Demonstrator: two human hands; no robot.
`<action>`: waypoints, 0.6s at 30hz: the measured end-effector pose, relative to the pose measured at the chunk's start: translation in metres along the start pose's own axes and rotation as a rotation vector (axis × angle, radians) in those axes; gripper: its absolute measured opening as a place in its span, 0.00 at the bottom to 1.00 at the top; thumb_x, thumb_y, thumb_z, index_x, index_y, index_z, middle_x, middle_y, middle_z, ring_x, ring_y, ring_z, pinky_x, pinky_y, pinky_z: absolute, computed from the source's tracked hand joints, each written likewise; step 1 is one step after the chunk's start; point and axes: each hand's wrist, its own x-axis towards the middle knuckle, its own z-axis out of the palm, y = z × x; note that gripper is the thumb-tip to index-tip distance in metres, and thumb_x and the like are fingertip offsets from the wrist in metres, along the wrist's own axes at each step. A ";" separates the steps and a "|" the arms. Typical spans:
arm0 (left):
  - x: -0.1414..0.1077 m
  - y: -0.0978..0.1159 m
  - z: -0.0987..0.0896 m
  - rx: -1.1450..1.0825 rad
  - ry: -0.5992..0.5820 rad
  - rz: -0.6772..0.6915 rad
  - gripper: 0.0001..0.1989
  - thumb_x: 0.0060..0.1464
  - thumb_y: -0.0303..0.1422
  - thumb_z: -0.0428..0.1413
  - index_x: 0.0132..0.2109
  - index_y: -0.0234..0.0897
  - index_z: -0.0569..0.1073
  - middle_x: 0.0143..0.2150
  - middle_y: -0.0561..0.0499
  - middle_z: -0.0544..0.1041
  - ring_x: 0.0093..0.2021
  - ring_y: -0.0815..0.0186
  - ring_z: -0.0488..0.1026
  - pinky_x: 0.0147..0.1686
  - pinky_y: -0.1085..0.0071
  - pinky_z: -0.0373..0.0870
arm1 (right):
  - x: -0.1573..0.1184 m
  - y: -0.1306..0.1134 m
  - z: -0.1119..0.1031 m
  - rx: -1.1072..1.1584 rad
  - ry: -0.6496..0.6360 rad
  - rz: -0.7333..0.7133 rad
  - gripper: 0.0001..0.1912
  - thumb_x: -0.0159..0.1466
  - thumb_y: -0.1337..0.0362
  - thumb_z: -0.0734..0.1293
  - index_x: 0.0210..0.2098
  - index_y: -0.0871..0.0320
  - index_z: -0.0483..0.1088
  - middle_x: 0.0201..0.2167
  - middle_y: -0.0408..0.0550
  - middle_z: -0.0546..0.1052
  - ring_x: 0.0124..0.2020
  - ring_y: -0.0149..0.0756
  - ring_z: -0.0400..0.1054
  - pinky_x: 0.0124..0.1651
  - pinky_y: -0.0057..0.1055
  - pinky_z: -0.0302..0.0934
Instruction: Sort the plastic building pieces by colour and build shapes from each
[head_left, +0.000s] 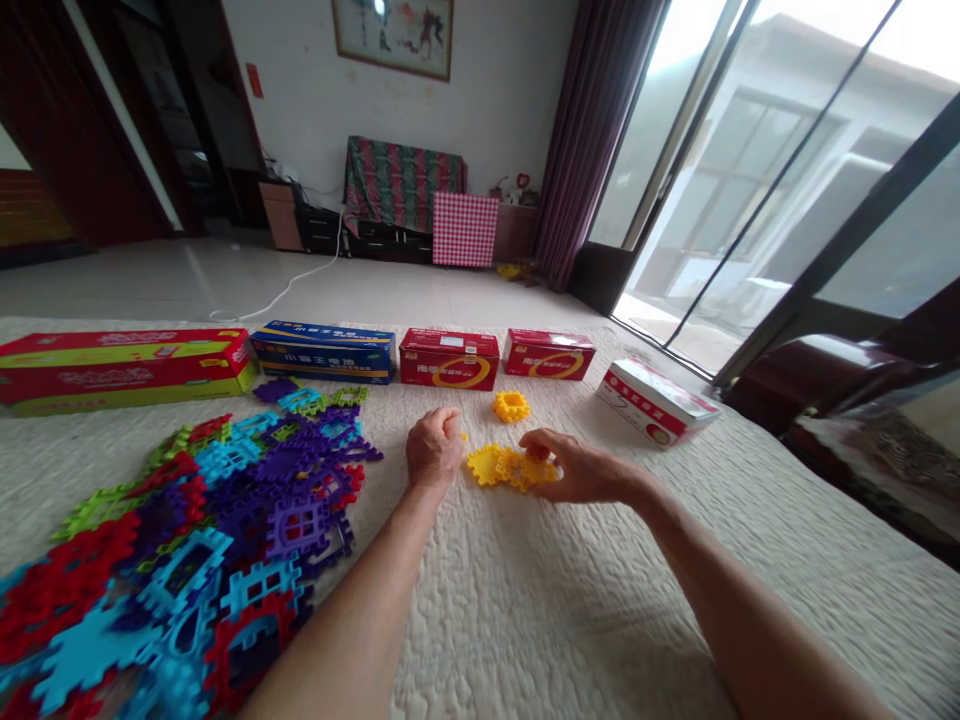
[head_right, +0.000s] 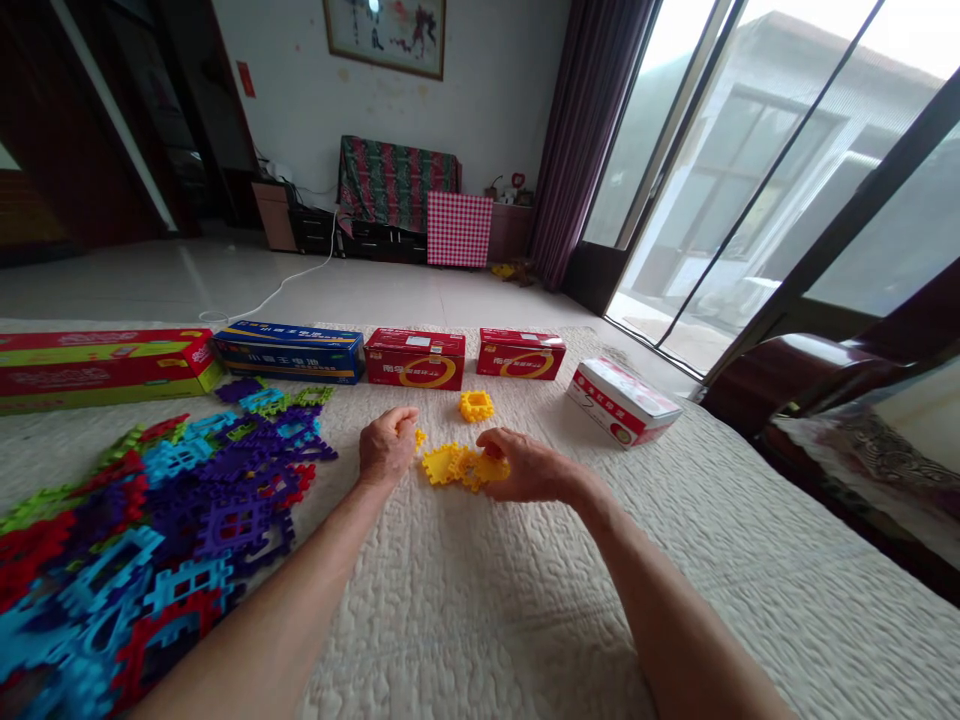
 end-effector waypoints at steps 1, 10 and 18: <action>0.000 0.000 0.000 -0.001 0.000 0.001 0.16 0.53 0.27 0.47 0.43 0.36 0.78 0.42 0.47 0.80 0.44 0.63 0.76 0.46 0.71 0.70 | 0.000 0.001 -0.004 0.025 -0.017 0.011 0.21 0.52 0.64 0.69 0.46 0.57 0.69 0.41 0.50 0.75 0.38 0.37 0.70 0.42 0.34 0.65; 0.000 0.000 0.000 -0.012 0.007 0.000 0.16 0.52 0.27 0.47 0.42 0.37 0.78 0.41 0.47 0.80 0.44 0.63 0.76 0.46 0.71 0.70 | 0.008 0.032 -0.008 0.000 0.197 0.151 0.17 0.60 0.67 0.62 0.48 0.59 0.69 0.45 0.53 0.76 0.41 0.39 0.72 0.42 0.34 0.66; 0.000 0.000 0.000 -0.016 0.005 0.008 0.17 0.52 0.27 0.47 0.42 0.36 0.78 0.41 0.47 0.80 0.44 0.64 0.76 0.46 0.72 0.70 | 0.005 0.033 0.005 -0.155 0.166 0.217 0.30 0.52 0.59 0.71 0.52 0.61 0.66 0.42 0.56 0.73 0.42 0.43 0.70 0.47 0.40 0.65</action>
